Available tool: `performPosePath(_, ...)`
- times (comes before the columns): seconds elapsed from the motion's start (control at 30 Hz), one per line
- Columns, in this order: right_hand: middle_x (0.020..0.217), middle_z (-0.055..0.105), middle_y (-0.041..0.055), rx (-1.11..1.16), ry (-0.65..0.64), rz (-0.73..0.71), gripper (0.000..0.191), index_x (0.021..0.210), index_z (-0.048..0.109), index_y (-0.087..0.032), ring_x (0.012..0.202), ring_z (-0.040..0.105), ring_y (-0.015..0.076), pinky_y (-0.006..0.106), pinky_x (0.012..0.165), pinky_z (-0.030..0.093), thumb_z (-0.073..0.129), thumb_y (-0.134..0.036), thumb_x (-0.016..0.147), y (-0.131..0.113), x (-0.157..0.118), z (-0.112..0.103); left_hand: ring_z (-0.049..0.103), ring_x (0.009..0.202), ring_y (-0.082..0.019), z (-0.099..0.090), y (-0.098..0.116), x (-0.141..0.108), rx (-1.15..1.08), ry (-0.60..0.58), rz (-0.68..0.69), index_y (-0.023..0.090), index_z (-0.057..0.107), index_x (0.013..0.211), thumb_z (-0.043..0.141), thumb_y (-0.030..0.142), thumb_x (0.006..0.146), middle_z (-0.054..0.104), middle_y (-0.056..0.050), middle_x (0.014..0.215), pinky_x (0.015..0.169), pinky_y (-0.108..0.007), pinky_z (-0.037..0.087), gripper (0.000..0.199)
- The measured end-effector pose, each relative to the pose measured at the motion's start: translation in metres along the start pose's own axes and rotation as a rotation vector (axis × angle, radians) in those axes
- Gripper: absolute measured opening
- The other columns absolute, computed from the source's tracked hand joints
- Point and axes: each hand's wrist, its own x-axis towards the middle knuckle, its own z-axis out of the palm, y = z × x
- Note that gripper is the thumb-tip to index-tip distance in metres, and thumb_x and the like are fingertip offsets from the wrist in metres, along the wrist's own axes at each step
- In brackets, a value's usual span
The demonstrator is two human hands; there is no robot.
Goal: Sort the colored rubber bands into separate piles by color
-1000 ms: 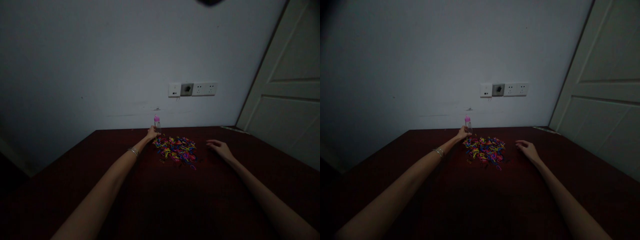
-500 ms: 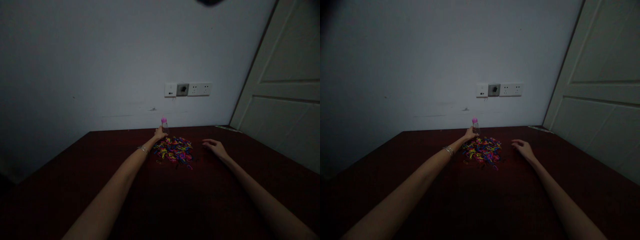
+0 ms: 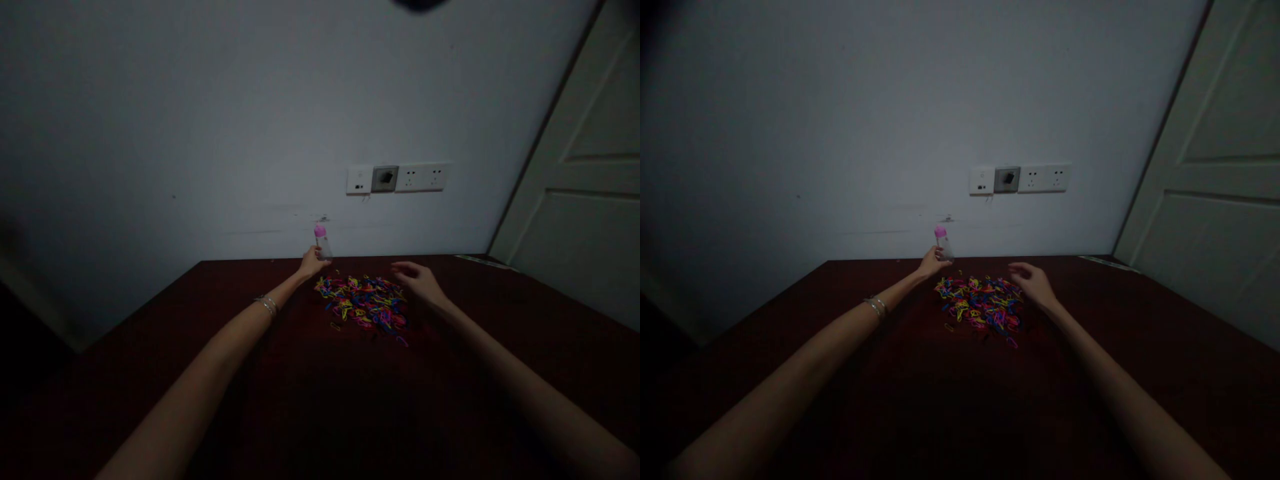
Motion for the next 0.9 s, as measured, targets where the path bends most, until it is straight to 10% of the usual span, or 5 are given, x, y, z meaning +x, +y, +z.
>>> performPosePath(0.2, 0.099, 0.065, 0.0140, 0.090, -0.136, -0.010, 0.057, 0.117, 0.054, -0.011, 0.080, 0.063, 0.0199, 0.031, 0.066, 0.052, 0.067, -0.036, 0.067, -0.060, 0.042, 0.111, 0.054, 0.075, -0.013, 0.008, 0.011, -0.026, 0.022, -0.061, 0.179, 0.014, 0.050, 0.107, 0.075, 0.023, 0.054, 0.058, -0.003, 0.085, 0.069, -0.025, 0.044, 0.059)
performPosePath(0.4, 0.099, 0.064, 0.0113, 0.093, -0.176, -0.013, 0.045, 0.103, 0.059, -0.011, 0.077, 0.062, 0.0169, 0.027, 0.067, 0.050, 0.070, -0.030, 0.063, -0.066, 0.066, 0.182, 0.054, 0.095, -0.022, -0.023, -0.004, -0.036, 0.156, -0.072, 0.259, 0.013, 0.052, 0.110, 0.072, 0.021, 0.057, 0.059, -0.010, 0.103, 0.085, -0.035, 0.043, 0.057)
performPosePath(0.53, 0.092, 0.065, 0.0100, 0.095, -0.154, -0.045, 0.043, 0.102, 0.059, -0.010, 0.075, 0.062, 0.0161, 0.029, 0.070, 0.049, 0.069, -0.030, 0.065, -0.065, 0.069, 0.213, 0.045, 0.113, -0.023, -0.066, -0.040, -0.031, 0.358, -0.144, 0.341, 0.011, 0.046, 0.122, 0.064, 0.007, 0.056, 0.051, -0.013, 0.121, 0.096, -0.035, 0.036, 0.069)
performPosePath(0.7, 0.088, 0.066, 0.0075, 0.164, -0.198, -0.090, 0.042, 0.101, 0.059, -0.011, 0.076, 0.061, 0.0149, 0.029, 0.073, 0.048, 0.069, -0.027, 0.063, -0.071, 0.057, 0.238, 0.054, 0.099, -0.019, -0.122, -0.089, -0.012, 0.624, 0.100, -0.005, 0.009, 0.056, 0.110, 0.051, 0.009, 0.071, 0.060, -0.012, 0.106, 0.090, -0.030, 0.040, 0.039)
performPosePath(0.9, 0.085, 0.066, 0.0054, 0.139, -0.247, -0.147, 0.037, 0.095, 0.061, -0.012, 0.074, 0.060, 0.0146, 0.028, 0.071, 0.047, 0.069, -0.029, 0.063, -0.086, 0.043, 0.240, 0.056, 0.096, -0.020, -0.151, -0.111, 0.007, 0.852, 0.027, -0.158, 0.009, 0.063, 0.097, 0.049, 0.022, 0.081, 0.063, -0.014, 0.102, 0.083, -0.026, 0.040, 0.025)
